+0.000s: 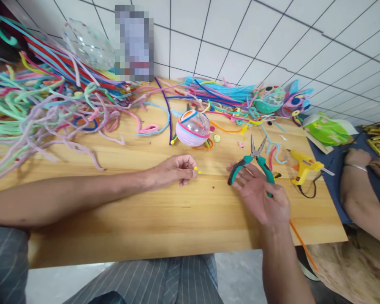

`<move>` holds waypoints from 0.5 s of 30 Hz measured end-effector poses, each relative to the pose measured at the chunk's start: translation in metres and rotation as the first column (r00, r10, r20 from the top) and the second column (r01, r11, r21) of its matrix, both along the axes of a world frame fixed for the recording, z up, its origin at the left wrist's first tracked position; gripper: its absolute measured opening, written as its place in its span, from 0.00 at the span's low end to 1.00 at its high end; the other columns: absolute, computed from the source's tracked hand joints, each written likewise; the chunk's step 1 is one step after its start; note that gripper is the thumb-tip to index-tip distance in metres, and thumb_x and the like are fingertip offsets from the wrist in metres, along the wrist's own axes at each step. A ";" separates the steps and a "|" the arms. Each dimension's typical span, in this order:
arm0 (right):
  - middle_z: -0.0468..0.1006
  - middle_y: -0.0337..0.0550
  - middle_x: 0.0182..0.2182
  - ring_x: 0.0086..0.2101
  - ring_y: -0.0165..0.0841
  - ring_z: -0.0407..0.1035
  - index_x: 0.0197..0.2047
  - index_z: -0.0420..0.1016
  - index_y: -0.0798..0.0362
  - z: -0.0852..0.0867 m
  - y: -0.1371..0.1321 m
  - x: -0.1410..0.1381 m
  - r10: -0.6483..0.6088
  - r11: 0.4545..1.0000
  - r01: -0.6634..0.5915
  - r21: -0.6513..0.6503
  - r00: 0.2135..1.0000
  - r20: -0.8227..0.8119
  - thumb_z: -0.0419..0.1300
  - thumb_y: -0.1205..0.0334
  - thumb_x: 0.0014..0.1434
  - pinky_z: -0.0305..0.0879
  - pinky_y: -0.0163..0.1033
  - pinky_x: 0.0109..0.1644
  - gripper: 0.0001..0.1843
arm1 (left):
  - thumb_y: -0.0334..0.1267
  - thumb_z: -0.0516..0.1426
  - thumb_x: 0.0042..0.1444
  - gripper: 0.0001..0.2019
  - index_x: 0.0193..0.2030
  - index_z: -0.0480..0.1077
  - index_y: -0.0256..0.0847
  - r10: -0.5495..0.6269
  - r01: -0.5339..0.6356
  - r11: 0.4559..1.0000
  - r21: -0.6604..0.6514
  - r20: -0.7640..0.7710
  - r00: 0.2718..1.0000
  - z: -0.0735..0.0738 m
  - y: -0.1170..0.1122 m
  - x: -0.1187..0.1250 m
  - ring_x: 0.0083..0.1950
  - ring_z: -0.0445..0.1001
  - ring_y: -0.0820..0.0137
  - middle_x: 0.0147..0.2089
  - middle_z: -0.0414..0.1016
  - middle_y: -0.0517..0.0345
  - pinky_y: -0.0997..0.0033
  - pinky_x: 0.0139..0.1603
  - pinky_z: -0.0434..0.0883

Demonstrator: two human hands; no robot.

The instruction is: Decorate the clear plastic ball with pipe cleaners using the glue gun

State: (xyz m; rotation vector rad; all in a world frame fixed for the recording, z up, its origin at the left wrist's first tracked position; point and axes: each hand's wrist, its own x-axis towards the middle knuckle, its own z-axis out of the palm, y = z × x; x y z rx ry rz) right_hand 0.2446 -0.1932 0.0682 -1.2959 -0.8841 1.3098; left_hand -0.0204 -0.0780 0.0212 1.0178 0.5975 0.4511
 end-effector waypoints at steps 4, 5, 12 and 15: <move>0.76 0.46 0.68 0.66 0.59 0.71 0.64 0.77 0.33 -0.009 -0.027 -0.014 0.047 0.999 -0.047 -0.019 0.999 0.025 0.60 0.31 0.60 0.70 0.71 0.66 0.33 | 0.32 0.67 0.55 0.11 0.37 0.68 0.39 0.007 -0.005 0.997 -0.078 0.025 1.000 0.004 0.000 -0.001 0.22 0.72 0.80 0.28 0.77 0.66 0.80 0.24 0.67; 0.75 0.48 0.69 0.66 0.61 0.71 0.67 0.74 0.32 -0.014 -0.033 -0.014 0.056 0.998 -0.055 -0.030 0.997 0.059 0.60 0.29 0.60 0.70 0.71 0.65 0.36 | 0.33 0.67 0.57 0.10 0.37 0.68 0.39 0.006 -0.004 0.995 -0.101 0.020 1.000 0.006 0.000 -0.001 0.23 0.73 0.80 0.31 0.79 0.64 0.80 0.24 0.67; 0.74 0.46 0.67 0.60 0.54 0.74 0.75 0.61 0.25 -0.036 -0.061 -0.034 -0.024 0.997 0.013 0.073 0.988 0.154 0.63 0.28 0.60 0.74 0.64 0.59 0.43 | 0.31 0.61 0.63 0.06 0.33 0.74 0.37 0.051 -0.060 0.989 -0.139 -0.065 0.997 0.019 -0.003 -0.003 0.21 0.66 0.81 0.20 0.68 0.68 0.81 0.22 0.62; 0.77 0.50 0.62 0.57 0.53 0.74 0.71 0.71 0.34 -0.030 -0.064 -0.053 0.042 0.999 -0.041 -0.004 0.999 0.013 0.67 0.26 0.55 0.76 0.60 0.55 0.45 | 0.30 0.63 0.60 0.04 0.34 0.74 0.36 0.084 -0.091 0.987 -0.133 -0.058 0.995 0.018 -0.003 -0.002 0.21 0.66 0.81 0.21 0.70 0.68 0.81 0.22 0.62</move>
